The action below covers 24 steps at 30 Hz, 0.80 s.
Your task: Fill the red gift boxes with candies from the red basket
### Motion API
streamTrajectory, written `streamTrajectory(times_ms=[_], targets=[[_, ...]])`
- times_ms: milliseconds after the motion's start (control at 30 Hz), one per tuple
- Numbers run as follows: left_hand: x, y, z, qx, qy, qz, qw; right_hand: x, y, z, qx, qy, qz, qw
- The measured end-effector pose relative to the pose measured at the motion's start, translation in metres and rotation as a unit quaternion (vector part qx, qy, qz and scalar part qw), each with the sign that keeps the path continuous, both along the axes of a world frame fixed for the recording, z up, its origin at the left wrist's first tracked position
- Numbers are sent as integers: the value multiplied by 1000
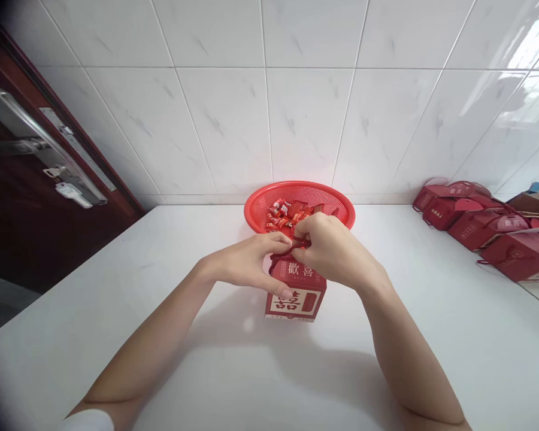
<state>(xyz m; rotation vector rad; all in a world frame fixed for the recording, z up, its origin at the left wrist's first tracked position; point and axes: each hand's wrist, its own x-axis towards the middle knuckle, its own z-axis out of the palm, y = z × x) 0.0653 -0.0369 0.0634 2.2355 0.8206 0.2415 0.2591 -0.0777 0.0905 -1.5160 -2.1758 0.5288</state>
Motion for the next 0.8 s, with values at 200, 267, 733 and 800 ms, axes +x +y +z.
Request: streamTrajectory(times_ms=[200, 267, 733, 800], targets=[[4, -2, 1, 4, -4, -2, 1000, -5, 0, 2, 30, -69, -68, 995], [4, -1, 0, 6, -8, -1, 1000, -6, 1, 1, 42, -73, -73, 994], [1, 1, -4, -51, -132, -35, 989, 3, -3, 10, 80, -4, -77, 994], [-1, 0, -2, -46, -127, -20, 991, 4, -6, 13, 92, 7, -86, 992]])
